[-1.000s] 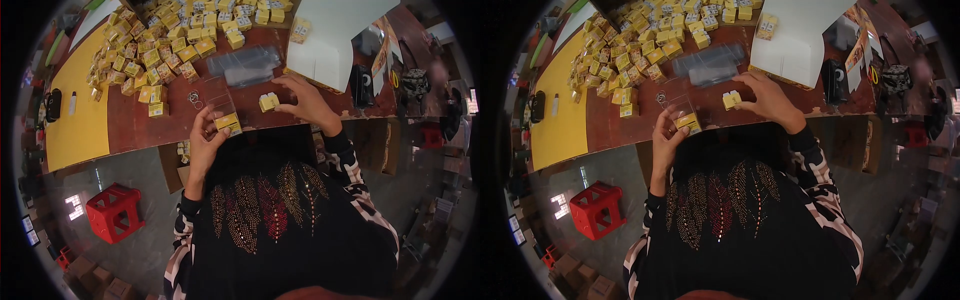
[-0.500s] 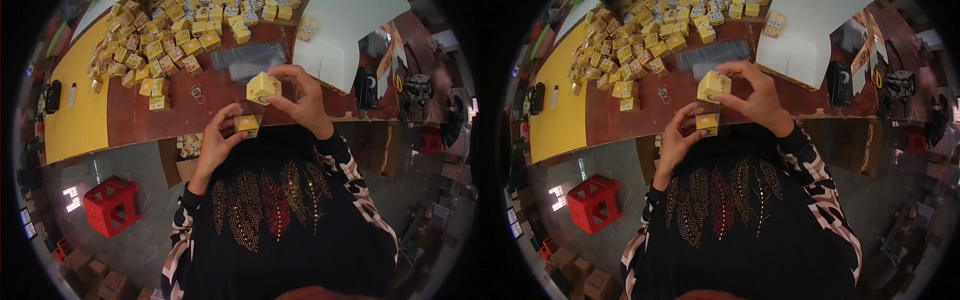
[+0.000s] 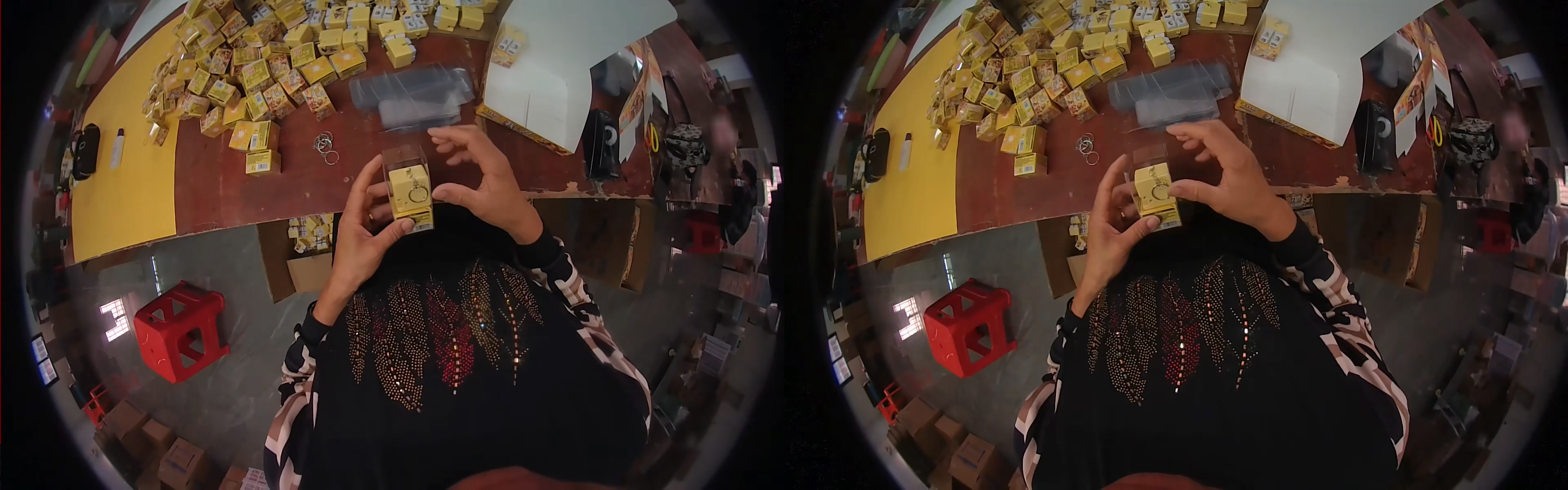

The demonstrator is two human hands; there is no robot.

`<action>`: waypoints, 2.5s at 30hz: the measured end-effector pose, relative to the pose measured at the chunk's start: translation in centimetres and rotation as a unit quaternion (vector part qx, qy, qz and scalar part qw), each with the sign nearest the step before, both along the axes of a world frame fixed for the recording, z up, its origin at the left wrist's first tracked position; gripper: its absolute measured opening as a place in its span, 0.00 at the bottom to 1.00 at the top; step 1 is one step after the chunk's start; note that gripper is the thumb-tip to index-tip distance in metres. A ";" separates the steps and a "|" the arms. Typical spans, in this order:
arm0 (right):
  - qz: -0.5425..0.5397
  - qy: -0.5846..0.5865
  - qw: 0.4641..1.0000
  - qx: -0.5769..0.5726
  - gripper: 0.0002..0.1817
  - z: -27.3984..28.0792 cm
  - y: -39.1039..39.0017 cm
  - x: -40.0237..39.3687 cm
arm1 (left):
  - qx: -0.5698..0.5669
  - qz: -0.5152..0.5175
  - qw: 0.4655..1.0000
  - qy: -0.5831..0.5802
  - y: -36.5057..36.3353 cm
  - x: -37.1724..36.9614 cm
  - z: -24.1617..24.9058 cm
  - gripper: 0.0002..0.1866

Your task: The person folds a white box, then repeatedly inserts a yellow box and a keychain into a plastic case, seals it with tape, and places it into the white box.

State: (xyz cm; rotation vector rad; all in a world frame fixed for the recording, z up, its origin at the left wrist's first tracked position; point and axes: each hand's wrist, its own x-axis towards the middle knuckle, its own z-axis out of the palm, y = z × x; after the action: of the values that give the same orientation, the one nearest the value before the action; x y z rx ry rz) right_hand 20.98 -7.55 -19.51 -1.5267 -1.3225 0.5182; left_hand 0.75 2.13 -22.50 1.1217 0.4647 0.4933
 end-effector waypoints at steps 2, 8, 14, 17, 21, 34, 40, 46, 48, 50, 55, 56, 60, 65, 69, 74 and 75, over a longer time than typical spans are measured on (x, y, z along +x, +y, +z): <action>0.041 0.145 0.988 -0.040 0.32 -2.2 -1.1 -0.9 | -0.015 -0.013 1.000 -0.009 -0.2 -0.2 -0.6 0.44; 0.004 0.262 0.963 -0.062 0.23 -5.3 -3.9 -3.9 | -0.019 -0.087 0.996 0.012 -1.4 -1.4 -3.2 0.39; 0.000 0.220 0.975 -0.034 0.14 -6.0 -4.9 -5.1 | 0.006 -0.049 0.999 0.014 -1.7 -1.5 -4.5 0.17; 0.001 0.326 0.945 -0.001 0.13 -5.9 -4.7 -5.6 | 0.003 -0.034 0.998 -0.048 -1.7 -0.8 -4.3 0.15; 0.001 0.338 0.941 0.021 0.14 -6.1 -4.8 -5.4 | -0.057 -0.019 0.998 -0.033 -1.7 -0.6 -3.6 0.13; 0.049 0.264 0.961 -0.066 0.08 -4.5 -4.4 -4.0 | 0.010 -0.052 0.999 0.007 -1.3 -1.3 -3.6 0.12; 0.025 0.320 0.940 -0.114 0.09 -3.6 -3.4 -4.6 | 0.107 -0.093 0.988 0.059 0.2 -1.3 -1.5 0.08; 0.027 0.324 0.930 -0.170 0.06 -2.1 -2.3 -4.0 | 0.087 -0.082 0.990 0.080 0.9 -0.9 -0.4 0.05; 0.032 0.316 0.931 -0.178 0.06 -2.2 -2.2 -4.0 | 0.107 -0.079 0.988 0.073 0.9 -1.0 -0.7 0.05; 0.033 0.312 0.942 -0.116 0.07 -3.1 -2.4 -4.2 | 0.126 -0.075 0.987 0.066 0.8 -1.3 -1.1 0.05; 0.044 0.189 0.981 -0.020 0.05 -5.4 -3.6 -4.2 | 0.103 -0.082 0.991 0.025 -0.3 -2.7 -2.3 0.13; 0.050 0.125 0.990 0.027 0.05 -5.7 -3.8 -4.0 | 0.103 -0.083 0.991 0.024 -0.6 -2.8 -2.9 0.13; 0.054 0.017 0.996 0.072 0.07 -6.4 -4.4 -3.5 | 0.086 -0.104 0.991 -0.005 -1.6 -2.7 -4.8 0.22; -0.015 -0.057 0.997 0.056 0.09 -2.8 -6.0 -1.7 | 0.042 -0.091 0.995 0.004 -1.6 -1.5 -3.6 0.17; -0.468 0.056 0.875 0.114 0.08 0.0 -11.0 7.7 | 0.055 -0.063 0.996 0.025 -1.1 -0.7 -3.3 0.16; -0.531 -0.067 0.844 -0.021 0.13 -3.2 -20.4 20.6 | 0.063 -0.072 0.995 0.020 -0.7 0.3 -2.8 0.16; -0.523 -0.017 0.846 -0.103 0.16 -3.6 -21.4 21.8 | 0.074 -0.078 0.994 0.025 -0.6 0.4 -2.6 0.16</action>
State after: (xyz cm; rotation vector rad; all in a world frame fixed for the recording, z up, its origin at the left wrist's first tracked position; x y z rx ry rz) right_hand 42.77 -28.94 -23.08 -2.1548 -0.2928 -0.0887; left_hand 1.17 1.50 -25.13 1.3041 0.3849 0.3688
